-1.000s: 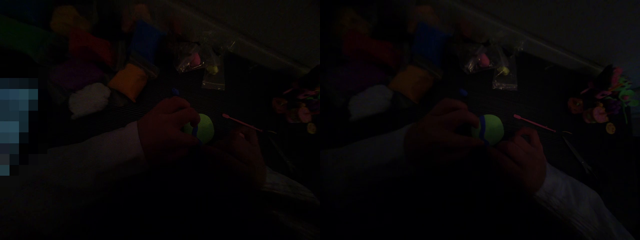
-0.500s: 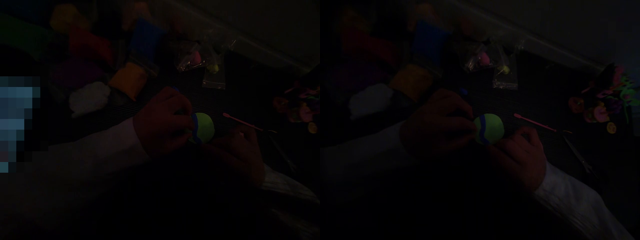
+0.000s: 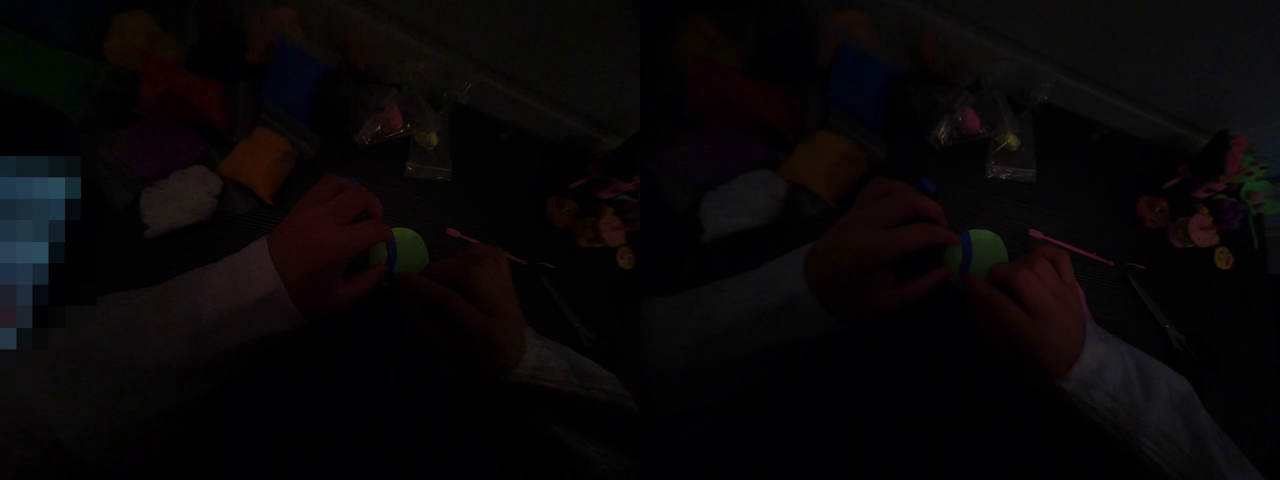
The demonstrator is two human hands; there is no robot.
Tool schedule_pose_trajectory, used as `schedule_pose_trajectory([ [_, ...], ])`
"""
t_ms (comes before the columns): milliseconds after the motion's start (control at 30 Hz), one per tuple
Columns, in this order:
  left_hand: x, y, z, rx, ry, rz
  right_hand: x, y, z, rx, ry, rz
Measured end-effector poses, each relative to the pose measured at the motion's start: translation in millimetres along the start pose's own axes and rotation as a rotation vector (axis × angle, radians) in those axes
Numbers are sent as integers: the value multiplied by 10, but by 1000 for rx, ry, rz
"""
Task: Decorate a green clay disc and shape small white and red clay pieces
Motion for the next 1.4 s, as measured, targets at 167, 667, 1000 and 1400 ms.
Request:
schedule_pose_trajectory([
  [167,38,69,-12,-7,-181,86,-3,59,-1,-41,144,-22],
  [667,22,60,207,-84,-591,-369,-117,84,23,-62,214,199],
  [1000,33,63,230,-81,-869,-800,293,-40,-185,42,398,6],
  [1400,83,-24,147,199,-1203,-1332,647,-68,-159,246,704,262],
])
Point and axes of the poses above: each hand's wrist, its own z-axis towards the middle knuckle, its own y-axis out of the palm, x = y × z, the point moved 2 cm from there along z, towards the middle knuckle, and after that the axes turned 10 degrees about -z, right-handed, at the moved point
